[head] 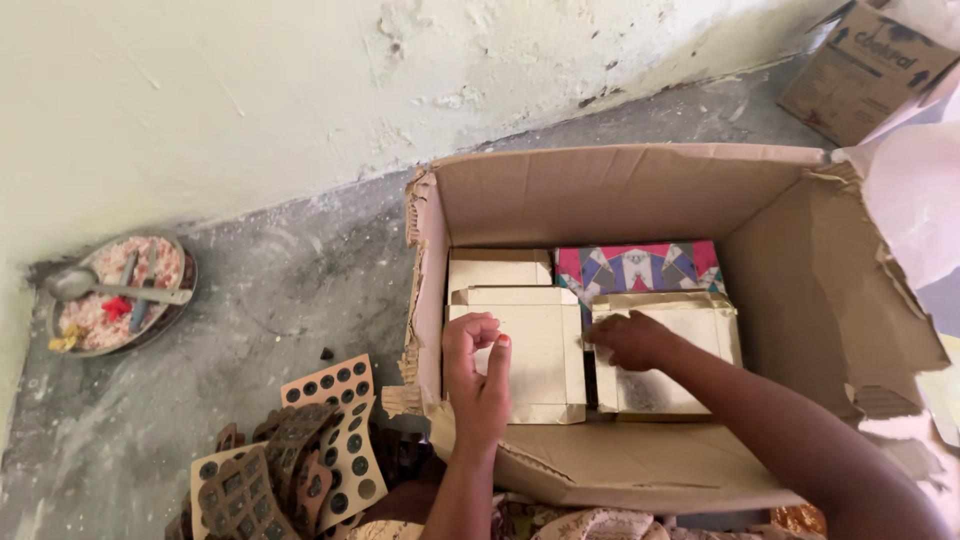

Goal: The person sits on the floor and packs small gold-wrapped items into a large cardboard box. They arrange the items in neat rows and then place flat, folded cardboard pieces on top of the items to fill the box.

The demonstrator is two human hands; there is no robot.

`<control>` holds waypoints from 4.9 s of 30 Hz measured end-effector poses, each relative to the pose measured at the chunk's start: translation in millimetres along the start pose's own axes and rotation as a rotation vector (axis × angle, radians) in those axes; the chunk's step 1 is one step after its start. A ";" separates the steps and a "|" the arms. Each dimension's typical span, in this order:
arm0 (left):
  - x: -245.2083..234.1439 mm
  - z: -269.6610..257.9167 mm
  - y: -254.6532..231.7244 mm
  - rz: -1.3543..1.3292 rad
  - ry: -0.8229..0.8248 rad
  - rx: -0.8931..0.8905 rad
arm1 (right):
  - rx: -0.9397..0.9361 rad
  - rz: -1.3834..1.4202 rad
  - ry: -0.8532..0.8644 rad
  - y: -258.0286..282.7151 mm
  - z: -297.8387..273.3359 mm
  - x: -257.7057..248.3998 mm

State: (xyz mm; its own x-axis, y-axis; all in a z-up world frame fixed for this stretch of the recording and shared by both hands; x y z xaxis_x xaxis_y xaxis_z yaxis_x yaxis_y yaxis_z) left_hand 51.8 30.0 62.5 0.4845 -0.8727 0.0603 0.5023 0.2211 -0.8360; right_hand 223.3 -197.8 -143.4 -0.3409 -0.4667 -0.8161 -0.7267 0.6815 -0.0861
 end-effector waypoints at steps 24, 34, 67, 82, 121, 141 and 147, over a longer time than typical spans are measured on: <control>53.7 -62.7 -30.3 0.855 0.330 0.445 | 1.356 2.708 -1.672 -193.3 -342.4 378.4; 54.2 -68.4 -35.6 0.825 0.231 0.484 | 1.569 1.290 -0.378 -213.7 -313.7 361.1; 45.4 -72.9 -39.7 0.756 0.231 0.555 | 1.245 1.067 -2.326 -159.5 -454.3 316.1; 45.5 -74.0 -36.7 0.770 0.236 0.503 | 0.644 2.710 -2.530 -137.7 -406.9 374.6; 47.6 -75.9 -29.0 0.779 0.235 0.485 | 1.086 2.887 -1.301 -149.4 -332.1 384.1; 47.8 -78.4 -33.3 0.775 0.205 0.533 | 0.845 2.938 -2.012 -145.1 -388.0 392.6; 48.1 -77.9 -38.3 0.730 0.238 0.541 | 0.962 2.330 -2.239 -68.6 -532.2 452.2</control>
State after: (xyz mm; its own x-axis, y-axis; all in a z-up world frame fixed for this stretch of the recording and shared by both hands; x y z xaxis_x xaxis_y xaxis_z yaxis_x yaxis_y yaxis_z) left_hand 0.1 -54.3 54.9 0.6815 -0.4916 -0.5422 0.4258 0.8689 -0.2526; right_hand -198.5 -755.6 -202.4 0.8050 0.1508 0.5738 -0.4305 -0.5168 0.7400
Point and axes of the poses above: each hand's wrist, its own z-axis towards the middle knuckle, its own x-axis out of the palm, y = z × x, the point moved 8 cm from there along z, towards the middle knuckle, and after that the axes turned 2 degrees about x, right-handed, at the moved point
